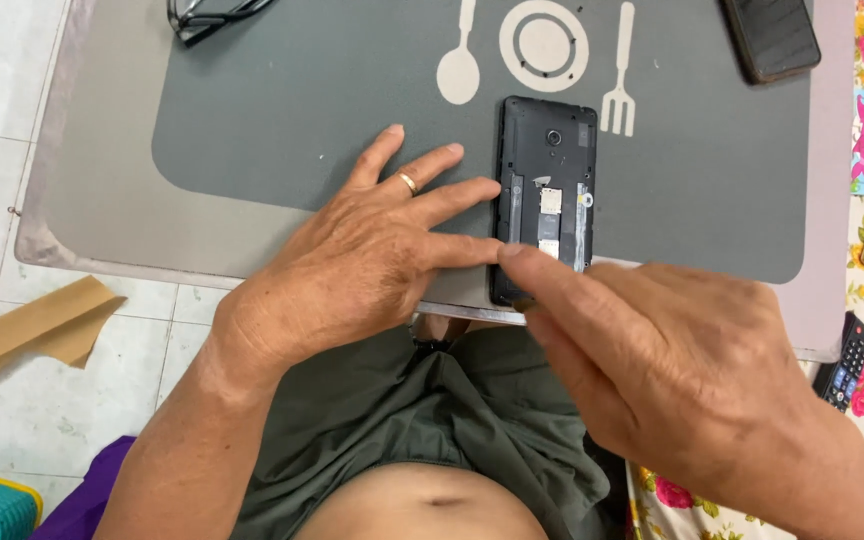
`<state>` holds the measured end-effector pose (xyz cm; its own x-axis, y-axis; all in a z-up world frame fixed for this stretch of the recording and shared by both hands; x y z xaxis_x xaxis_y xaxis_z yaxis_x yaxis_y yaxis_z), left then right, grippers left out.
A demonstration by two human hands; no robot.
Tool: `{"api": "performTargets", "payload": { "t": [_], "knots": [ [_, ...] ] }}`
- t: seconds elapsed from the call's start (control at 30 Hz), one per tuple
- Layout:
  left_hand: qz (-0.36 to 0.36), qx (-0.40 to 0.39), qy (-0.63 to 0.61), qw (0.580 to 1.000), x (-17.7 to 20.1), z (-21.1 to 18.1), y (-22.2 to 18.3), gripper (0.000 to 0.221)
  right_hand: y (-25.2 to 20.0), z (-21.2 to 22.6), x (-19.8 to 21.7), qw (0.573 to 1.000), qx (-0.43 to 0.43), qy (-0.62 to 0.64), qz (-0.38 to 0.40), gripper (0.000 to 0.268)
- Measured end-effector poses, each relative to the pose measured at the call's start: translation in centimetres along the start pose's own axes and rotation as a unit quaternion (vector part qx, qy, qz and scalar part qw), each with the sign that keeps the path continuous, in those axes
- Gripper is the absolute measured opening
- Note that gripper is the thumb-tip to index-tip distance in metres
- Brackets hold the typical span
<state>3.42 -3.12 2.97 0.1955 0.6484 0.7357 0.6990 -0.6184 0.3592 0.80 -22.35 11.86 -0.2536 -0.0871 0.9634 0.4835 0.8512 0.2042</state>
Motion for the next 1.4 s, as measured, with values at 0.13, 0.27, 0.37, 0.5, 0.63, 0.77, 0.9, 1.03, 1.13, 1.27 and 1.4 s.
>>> {"api": "performTargets", "payload": {
  "t": [0.13,0.27,0.37,0.5,0.63,0.77,0.9,1.03,1.13,1.27,1.4],
  "knots": [
    [-0.008,-0.005,-0.006,1.000,0.0,0.1,-0.2,0.048,1.4,0.0,0.6,1.000,-0.006,0.001,0.010,0.035],
    [-0.017,-0.012,0.005,1.000,-0.3,0.4,-0.4,0.047,1.1,-0.2,0.3,1.000,-0.022,-0.001,-0.020,0.010],
    [-0.009,-0.009,0.016,1.000,-0.5,0.5,-0.4,0.052,0.5,-0.4,-0.1,0.999,-0.027,-0.028,0.004,0.038],
    [-0.001,-0.004,0.016,1.000,-0.6,0.7,-0.4,0.058,0.9,-0.5,0.0,0.997,-0.043,-0.022,0.057,0.041],
    [-0.007,-0.013,0.032,0.999,-0.8,0.7,-0.5,0.058,0.8,-0.6,0.0,0.999,-0.033,0.001,0.026,0.025],
    [-0.001,-0.006,0.027,1.000,-0.8,0.8,-0.5,0.058,1.3,-0.3,0.1,0.995,-0.034,0.059,0.078,0.045],
    [0.001,-0.007,0.025,1.000,-0.9,0.9,-0.5,0.056,1.7,0.2,0.1,0.993,-0.037,0.086,0.069,0.044],
    [-0.004,-0.007,0.028,1.000,-0.9,0.9,-0.5,0.055,1.3,-0.4,0.1,0.996,-0.033,0.071,0.045,0.034],
    [0.002,-0.006,0.034,0.999,-1.0,0.9,-0.6,0.063,0.7,-0.7,-0.3,0.998,-0.028,0.034,0.054,0.037],
    [-0.002,-0.008,0.032,0.999,-1.1,1.0,-0.4,0.055,2.0,0.6,0.8,0.995,0.007,0.092,0.046,0.033],
    [0.000,-0.004,0.021,1.000,-1.0,0.9,-0.4,0.052,1.8,0.7,0.4,0.994,0.013,0.098,0.051,0.035]
  ]
}}
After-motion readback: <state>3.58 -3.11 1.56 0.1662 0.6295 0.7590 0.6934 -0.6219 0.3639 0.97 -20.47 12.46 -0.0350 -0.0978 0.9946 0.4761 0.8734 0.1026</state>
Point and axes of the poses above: each hand's wrist, its own y-axis towards the middle knuckle, its own x-axis out of the back of the hand, z = x × y, the point moved 5 cm from there along y, towards the middle knuckle, and after that the axes turned 12 degrees about -y, right-handed, at the moved point
